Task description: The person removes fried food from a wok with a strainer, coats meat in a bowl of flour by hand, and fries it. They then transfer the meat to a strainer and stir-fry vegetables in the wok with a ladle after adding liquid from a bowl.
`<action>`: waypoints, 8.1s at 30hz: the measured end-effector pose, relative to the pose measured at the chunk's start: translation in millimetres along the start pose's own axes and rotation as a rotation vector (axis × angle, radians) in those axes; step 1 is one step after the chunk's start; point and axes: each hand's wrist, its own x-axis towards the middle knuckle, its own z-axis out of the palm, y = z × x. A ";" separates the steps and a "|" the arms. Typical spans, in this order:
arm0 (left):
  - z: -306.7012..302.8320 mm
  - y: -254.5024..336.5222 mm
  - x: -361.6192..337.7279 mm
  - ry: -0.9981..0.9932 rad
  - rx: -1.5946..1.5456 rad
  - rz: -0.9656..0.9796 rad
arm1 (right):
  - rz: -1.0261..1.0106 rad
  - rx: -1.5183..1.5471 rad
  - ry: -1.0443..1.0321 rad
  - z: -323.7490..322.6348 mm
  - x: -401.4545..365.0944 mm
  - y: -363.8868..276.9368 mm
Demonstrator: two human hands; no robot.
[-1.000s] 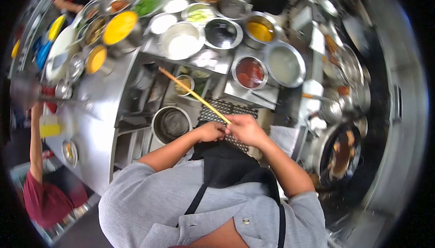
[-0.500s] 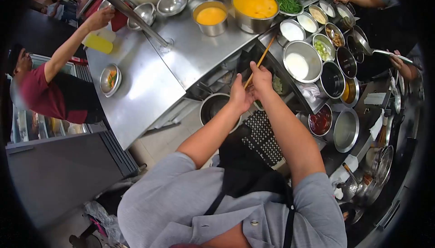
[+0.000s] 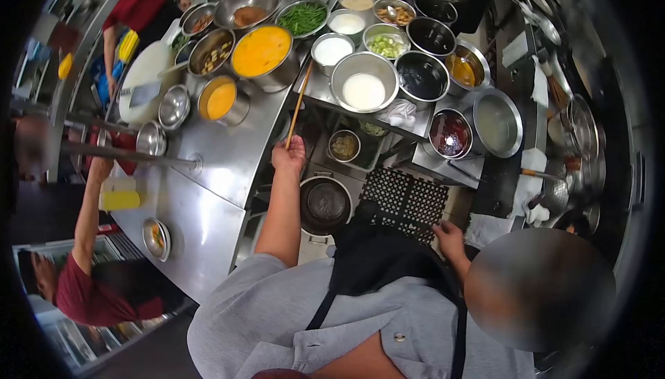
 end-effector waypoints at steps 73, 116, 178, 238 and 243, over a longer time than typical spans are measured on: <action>291.3 -587.4 -324.6 -1.893 1.362 0.453 | 0.440 1.515 0.985 -342.1 -163.2 243.2; 298.1 -660.1 -287.5 -1.715 1.818 -0.356 | 0.101 1.128 0.755 -424.7 -116.9 83.1; 282.9 -604.2 -229.4 -1.291 1.466 -1.333 | 0.395 1.577 1.036 -350.4 166.9 49.1; 281.6 -659.6 -270.0 -1.340 1.523 -0.884 | -0.077 2.048 0.125 -497.5 -44.8 -14.0; 290.8 -676.1 -283.2 -1.381 1.756 -0.872 | 0.110 1.712 0.382 -486.5 10.7 -29.1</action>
